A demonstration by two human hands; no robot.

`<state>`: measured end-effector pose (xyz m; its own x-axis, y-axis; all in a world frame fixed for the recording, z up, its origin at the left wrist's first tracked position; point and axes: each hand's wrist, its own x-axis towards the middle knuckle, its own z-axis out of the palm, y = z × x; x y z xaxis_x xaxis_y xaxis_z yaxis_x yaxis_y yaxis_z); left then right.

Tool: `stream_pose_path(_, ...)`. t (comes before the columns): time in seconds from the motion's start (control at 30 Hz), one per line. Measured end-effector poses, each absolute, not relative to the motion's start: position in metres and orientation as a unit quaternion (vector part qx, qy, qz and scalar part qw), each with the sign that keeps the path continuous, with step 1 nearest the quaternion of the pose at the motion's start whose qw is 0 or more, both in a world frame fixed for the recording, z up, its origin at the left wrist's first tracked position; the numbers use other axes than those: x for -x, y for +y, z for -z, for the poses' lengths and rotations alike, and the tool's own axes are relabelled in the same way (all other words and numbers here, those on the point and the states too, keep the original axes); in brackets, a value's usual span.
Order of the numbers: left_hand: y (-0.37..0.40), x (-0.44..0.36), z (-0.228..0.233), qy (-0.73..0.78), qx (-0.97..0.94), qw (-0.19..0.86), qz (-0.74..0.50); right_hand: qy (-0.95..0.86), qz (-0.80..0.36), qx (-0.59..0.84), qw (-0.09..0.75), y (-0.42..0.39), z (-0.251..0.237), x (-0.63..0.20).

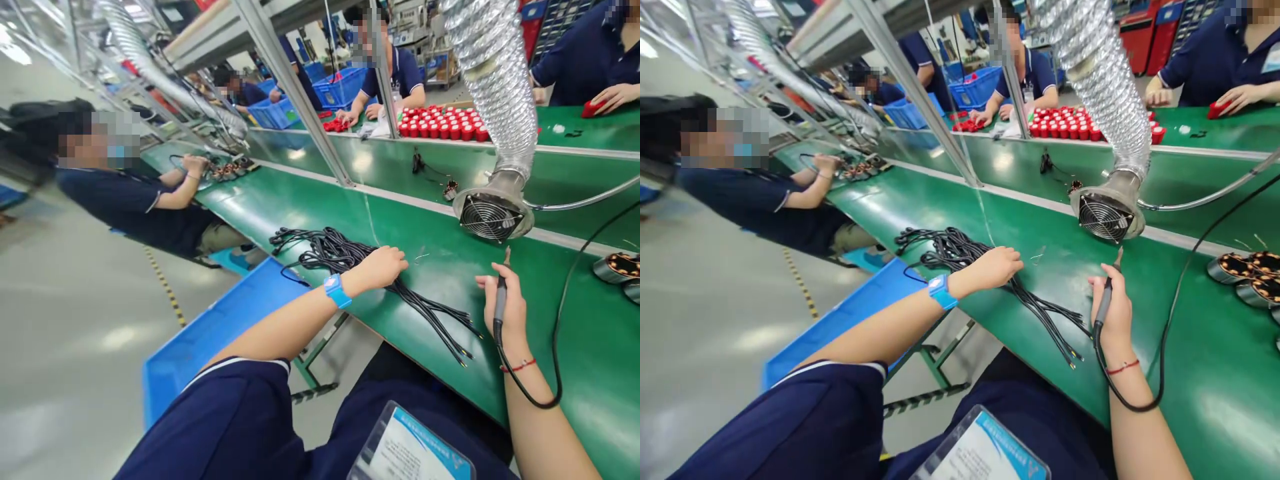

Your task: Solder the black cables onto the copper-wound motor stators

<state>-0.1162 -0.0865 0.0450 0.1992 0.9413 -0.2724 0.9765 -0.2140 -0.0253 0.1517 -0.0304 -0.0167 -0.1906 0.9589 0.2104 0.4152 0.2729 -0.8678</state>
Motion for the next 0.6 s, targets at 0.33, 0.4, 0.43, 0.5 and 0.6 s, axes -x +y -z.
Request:
stream_pose_path(0.33,-0.112,0.178,-0.072,0.731,-0.659,0.001,0.176,-0.718,-0.324,0.476,0.392,-0.025,0.014,-0.153)
stream_pose_path(0.4,-0.110,0.202,-0.080,0.755,-0.626,0.002,0.195,-0.719,-0.313,0.478,0.396,-0.024,0.012,-0.155)
stream_pose_path(0.43,-0.109,0.211,-0.081,0.759,-0.618,0.009,0.206,-0.720,-0.308,0.479,0.397,-0.024,0.012,-0.156)
stream_pose_path(0.5,-0.103,0.223,-0.080,0.754,-0.614,0.038,0.230,-0.724,-0.300,0.481,0.394,-0.024,0.014,-0.158)
stream_pose_path(0.6,-0.093,0.230,-0.069,0.728,-0.622,0.098,0.271,-0.725,-0.289,0.491,0.387,-0.021,0.021,-0.164)
